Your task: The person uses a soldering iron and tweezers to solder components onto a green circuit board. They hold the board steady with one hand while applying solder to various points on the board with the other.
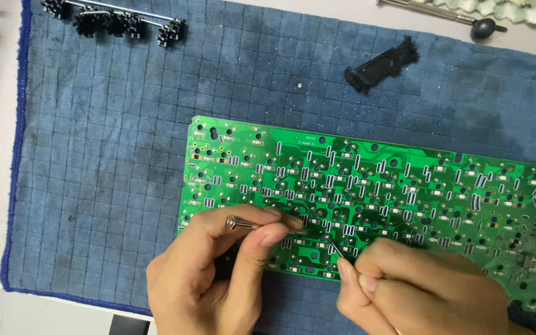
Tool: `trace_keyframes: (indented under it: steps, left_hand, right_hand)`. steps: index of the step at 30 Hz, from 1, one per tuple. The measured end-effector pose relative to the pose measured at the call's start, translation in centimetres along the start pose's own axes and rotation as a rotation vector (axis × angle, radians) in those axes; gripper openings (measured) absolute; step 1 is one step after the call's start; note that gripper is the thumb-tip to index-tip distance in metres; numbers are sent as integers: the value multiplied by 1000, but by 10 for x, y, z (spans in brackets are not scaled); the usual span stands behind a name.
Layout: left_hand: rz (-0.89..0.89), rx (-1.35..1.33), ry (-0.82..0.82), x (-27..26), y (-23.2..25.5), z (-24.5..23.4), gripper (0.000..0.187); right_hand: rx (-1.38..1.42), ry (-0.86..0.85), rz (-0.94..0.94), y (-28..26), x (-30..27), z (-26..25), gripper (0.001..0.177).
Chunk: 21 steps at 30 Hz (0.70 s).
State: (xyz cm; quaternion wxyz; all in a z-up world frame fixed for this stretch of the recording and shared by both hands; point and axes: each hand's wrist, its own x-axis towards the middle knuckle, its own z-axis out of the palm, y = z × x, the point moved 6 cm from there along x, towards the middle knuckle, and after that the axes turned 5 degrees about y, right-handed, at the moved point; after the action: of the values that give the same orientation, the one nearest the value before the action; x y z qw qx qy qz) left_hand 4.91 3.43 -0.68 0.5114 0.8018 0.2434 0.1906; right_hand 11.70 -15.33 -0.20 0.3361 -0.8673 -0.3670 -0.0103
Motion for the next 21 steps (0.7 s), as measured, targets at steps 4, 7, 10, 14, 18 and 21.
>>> trace_keyframes:
  steps: [4,7,10,14,18,21]
  left_hand:
    - [18,4,-11,0,1,2,9]
    - [2,12,39,-1,1,0,8]
    - [11,4,28,0,1,1,7]
    - [6,8,17,-1,0,0,8]
    - [1,7,21,-1,1,0,8]
    - [42,57,-11,0,2,0,8]
  right_hand:
    - [30,-34,13,3,0,-3,56]
    - [32,-9,-31,2,-1,0,56]
    - [5,-6,-28,4,-4,-1,53]
    - [10,-17,-25,5,-3,-1,56]
    - [1,-18,-57,3,2,1,55]
    - [-42,-16,-55,2,-3,-2,56]
